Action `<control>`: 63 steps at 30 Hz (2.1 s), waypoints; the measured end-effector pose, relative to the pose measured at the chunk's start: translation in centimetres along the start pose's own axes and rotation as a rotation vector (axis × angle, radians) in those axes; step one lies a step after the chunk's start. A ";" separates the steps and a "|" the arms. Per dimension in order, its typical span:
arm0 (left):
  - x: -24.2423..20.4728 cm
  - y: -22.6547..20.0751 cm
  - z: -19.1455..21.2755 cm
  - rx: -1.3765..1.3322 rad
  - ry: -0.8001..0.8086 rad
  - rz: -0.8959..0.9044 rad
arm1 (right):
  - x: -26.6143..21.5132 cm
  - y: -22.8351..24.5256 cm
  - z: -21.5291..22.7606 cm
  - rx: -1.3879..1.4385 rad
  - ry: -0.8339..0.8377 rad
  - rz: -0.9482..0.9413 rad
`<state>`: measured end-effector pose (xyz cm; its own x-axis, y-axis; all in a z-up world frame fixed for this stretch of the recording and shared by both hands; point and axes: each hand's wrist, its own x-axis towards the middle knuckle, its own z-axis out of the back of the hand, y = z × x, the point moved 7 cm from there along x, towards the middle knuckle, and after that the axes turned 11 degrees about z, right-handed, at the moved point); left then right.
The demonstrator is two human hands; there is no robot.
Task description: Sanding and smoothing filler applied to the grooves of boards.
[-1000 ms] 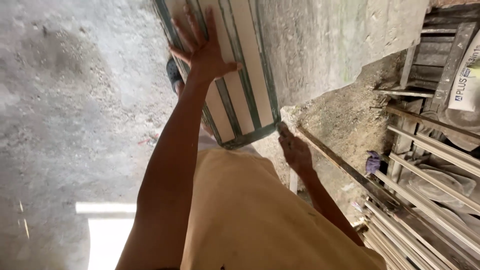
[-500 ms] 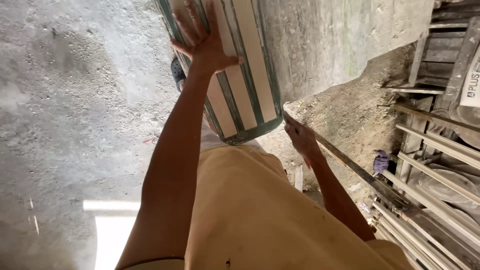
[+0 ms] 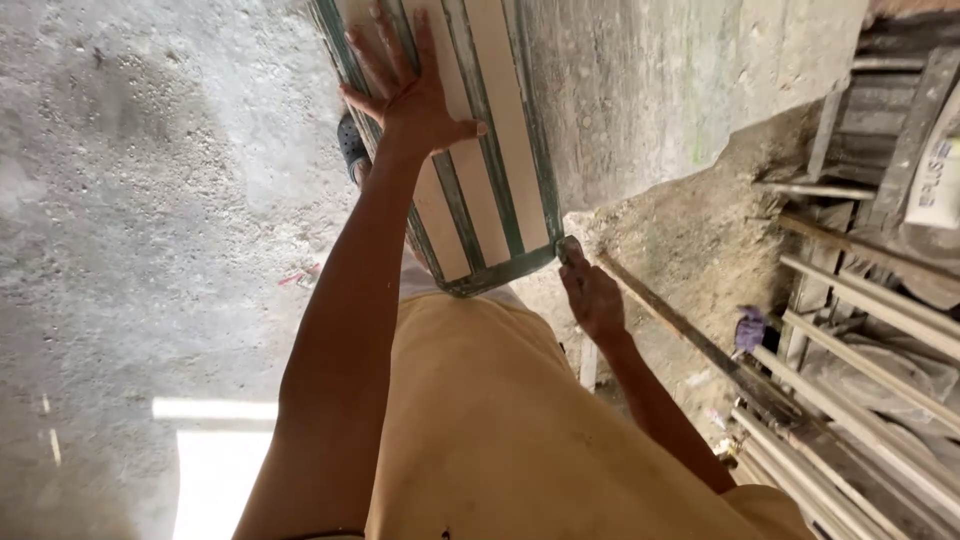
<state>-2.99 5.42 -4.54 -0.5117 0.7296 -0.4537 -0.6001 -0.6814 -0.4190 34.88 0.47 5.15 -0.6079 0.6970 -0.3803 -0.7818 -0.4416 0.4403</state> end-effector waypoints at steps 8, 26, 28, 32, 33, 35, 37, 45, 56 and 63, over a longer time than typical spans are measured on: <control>-0.5 -0.8 1.9 0.028 0.202 0.137 | 26.9 6.9 4.0 -0.096 0.171 0.014; -1.4 -1.8 4.2 -0.067 0.291 0.180 | 28.6 11.9 8.1 0.019 0.044 0.078; -1.8 -2.1 4.0 -0.066 0.307 0.180 | 24.6 10.9 6.9 -0.081 0.145 0.002; -1.2 -2.2 4.1 -0.049 0.315 0.199 | 19.1 5.3 3.3 -0.170 0.154 0.032; -1.4 -1.9 4.1 -0.051 0.323 0.208 | 20.3 7.2 4.1 -0.170 0.167 0.031; -2.1 -2.0 4.3 -0.044 0.332 0.196 | 22.4 10.9 6.5 -0.081 0.114 0.061; -1.3 -2.4 4.7 -0.054 0.317 0.191 | 26.5 11.6 7.2 -0.035 0.093 0.092; -1.3 -1.9 4.4 -0.091 0.293 0.190 | 20.2 8.0 4.2 -0.159 0.023 0.214; -1.6 -2.2 4.0 -0.084 0.285 0.182 | 21.1 9.8 5.0 -0.137 0.142 0.059; -0.6 -2.1 4.7 -0.060 0.308 0.192 | 34.8 10.8 7.0 -0.200 0.106 0.118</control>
<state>-4.32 6.72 0.35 -0.3967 0.5430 -0.7401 -0.4693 -0.8129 -0.3448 6.26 23.89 2.39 -0.6996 0.5752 -0.4238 -0.7099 -0.6269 0.3210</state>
